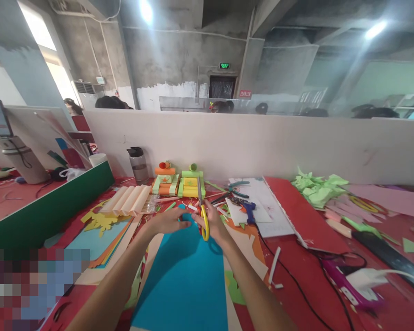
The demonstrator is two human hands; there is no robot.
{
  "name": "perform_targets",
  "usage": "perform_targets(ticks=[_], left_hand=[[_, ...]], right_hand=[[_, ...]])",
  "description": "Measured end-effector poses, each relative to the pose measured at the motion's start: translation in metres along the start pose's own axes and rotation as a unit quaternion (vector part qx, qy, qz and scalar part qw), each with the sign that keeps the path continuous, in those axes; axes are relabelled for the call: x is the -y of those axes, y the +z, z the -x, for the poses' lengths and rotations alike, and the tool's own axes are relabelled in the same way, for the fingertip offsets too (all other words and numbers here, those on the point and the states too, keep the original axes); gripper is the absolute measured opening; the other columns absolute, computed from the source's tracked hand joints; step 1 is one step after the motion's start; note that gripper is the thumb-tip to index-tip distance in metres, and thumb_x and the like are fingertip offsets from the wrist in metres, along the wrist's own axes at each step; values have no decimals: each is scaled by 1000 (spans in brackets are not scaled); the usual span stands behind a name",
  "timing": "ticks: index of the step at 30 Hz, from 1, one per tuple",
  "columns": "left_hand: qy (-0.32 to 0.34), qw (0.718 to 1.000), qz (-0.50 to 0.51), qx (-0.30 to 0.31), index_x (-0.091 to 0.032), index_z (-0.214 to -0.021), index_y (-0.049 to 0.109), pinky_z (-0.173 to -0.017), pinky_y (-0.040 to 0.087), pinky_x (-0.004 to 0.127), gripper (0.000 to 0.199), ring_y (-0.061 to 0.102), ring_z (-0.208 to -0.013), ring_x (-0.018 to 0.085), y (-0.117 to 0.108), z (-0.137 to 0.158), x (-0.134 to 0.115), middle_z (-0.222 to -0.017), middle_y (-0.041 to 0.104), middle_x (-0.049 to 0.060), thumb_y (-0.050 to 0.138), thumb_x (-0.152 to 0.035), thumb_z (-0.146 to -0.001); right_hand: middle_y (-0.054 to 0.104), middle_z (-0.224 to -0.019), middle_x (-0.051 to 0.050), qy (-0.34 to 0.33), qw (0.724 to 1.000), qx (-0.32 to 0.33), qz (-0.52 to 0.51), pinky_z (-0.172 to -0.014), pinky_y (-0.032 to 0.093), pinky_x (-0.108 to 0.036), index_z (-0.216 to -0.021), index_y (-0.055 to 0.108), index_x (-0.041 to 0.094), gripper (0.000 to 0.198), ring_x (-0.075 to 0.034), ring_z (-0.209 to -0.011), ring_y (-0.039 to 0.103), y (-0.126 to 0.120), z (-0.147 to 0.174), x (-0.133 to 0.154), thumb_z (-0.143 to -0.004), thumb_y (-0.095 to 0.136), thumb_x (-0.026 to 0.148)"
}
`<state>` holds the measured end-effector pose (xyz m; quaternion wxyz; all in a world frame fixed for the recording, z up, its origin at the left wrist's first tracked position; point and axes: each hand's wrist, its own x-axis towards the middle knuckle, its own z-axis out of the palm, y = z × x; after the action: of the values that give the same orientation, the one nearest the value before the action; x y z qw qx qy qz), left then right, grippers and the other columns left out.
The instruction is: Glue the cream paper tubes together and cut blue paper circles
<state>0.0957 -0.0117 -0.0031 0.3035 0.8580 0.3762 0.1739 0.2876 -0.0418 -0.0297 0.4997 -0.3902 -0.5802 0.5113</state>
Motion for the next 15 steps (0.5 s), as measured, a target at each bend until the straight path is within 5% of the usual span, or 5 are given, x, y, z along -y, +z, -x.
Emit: perform_targets(ticks=[5, 8, 15], left_hand=[[-21, 993, 25, -117, -20, -85, 61, -59, 37, 27, 18, 56, -68, 18, 13, 2, 4, -77, 63, 3, 59, -37, -87], [-13, 971, 140, -194, -20, -82, 53, -60, 38, 27, 25, 53, -67, 15, 24, -1, 9, -74, 57, 1, 57, -43, -90], [-14, 922, 342, -182, -20, -76, 50, -58, 44, 27, 42, 54, -60, 14, 38, -8, 10, -63, 53, -2, 62, -60, -84]], right_hand=[[56, -68, 6, 13, 999, -48, -7, -42, 45, -24, -102, 54, 26, 43, -12, -47, 51, 1, -1, -6, -73, 79, 44], [55, -66, 6, 8, 995, -101, 3, -43, 42, -24, -98, 53, 26, 40, -13, -50, 53, 4, -4, -9, -73, 79, 43], [58, -70, 4, -34, 986, -161, -3, -40, 34, -23, -99, 52, 27, 35, -15, -55, 57, 8, -6, -15, -76, 76, 40]])
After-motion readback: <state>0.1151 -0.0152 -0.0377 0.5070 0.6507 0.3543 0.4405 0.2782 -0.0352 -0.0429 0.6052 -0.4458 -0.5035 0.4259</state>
